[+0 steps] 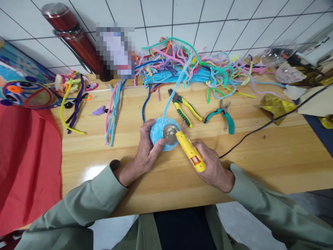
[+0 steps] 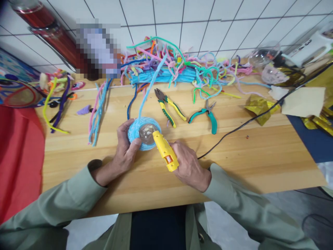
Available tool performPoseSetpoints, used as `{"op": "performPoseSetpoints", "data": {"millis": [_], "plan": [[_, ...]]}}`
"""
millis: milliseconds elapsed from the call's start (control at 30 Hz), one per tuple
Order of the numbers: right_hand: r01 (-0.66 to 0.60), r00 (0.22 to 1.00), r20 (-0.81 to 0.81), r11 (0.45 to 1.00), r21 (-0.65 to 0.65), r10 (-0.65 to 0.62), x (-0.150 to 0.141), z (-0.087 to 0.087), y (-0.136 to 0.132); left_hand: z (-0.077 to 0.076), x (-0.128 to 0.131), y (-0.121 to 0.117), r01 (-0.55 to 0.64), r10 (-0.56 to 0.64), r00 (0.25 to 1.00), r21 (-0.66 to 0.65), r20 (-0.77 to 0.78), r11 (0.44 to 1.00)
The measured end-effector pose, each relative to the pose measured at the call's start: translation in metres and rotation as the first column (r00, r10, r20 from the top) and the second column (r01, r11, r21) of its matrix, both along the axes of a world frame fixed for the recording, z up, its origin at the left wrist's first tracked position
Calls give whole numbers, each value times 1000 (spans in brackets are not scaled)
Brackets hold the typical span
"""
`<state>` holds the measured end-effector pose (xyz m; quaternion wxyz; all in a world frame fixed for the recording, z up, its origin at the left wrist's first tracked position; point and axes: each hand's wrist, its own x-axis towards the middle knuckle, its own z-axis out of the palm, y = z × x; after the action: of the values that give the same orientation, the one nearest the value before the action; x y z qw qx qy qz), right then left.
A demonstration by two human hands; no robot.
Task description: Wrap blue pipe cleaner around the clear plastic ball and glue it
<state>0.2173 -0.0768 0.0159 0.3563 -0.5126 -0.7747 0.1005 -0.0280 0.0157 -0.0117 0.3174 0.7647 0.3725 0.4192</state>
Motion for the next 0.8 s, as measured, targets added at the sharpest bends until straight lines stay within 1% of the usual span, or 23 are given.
{"op": "performPoseSetpoints", "data": {"millis": [167,467,800], "plan": [[-12,1000,-22,1000,6,12,-1,0,0,1,1,0,-4,4,1000,30,-5,1000],[-13,999,-39,997,-73,10,0,0,0,0,3,0,-9,10,1000,65,-9,998],[-8,999,-33,999,-47,7,0,0,0,1,2,1,2,-2,1000,52,-8,999]]}}
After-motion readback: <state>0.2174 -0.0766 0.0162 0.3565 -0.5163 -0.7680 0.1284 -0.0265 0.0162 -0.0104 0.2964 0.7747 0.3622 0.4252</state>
